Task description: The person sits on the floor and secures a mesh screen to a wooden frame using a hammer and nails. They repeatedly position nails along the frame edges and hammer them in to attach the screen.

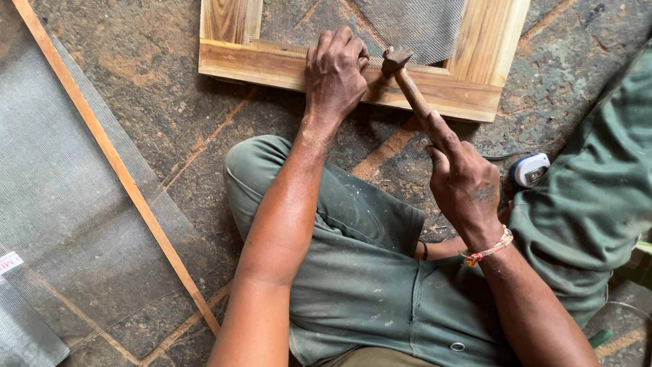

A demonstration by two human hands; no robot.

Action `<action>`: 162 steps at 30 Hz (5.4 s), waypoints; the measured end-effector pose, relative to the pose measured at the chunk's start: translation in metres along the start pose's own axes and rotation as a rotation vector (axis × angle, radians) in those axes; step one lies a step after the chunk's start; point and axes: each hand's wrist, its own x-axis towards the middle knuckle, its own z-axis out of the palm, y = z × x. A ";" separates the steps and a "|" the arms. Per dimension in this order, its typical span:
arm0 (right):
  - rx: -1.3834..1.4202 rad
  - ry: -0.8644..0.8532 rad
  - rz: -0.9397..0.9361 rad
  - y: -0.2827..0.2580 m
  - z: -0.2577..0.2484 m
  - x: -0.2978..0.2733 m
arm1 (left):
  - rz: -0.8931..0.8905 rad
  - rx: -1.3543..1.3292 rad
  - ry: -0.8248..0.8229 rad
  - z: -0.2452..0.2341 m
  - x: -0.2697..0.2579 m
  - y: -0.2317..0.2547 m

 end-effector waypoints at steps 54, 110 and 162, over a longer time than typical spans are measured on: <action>0.115 0.017 -0.049 -0.005 -0.008 0.017 | 0.098 0.003 0.092 0.007 -0.006 0.000; 0.063 -0.152 0.063 -0.010 -0.004 0.032 | -0.237 -0.208 0.012 0.003 -0.001 -0.013; -0.324 -0.282 -0.134 -0.005 -0.032 0.055 | -0.477 -0.438 0.287 -0.030 0.017 -0.018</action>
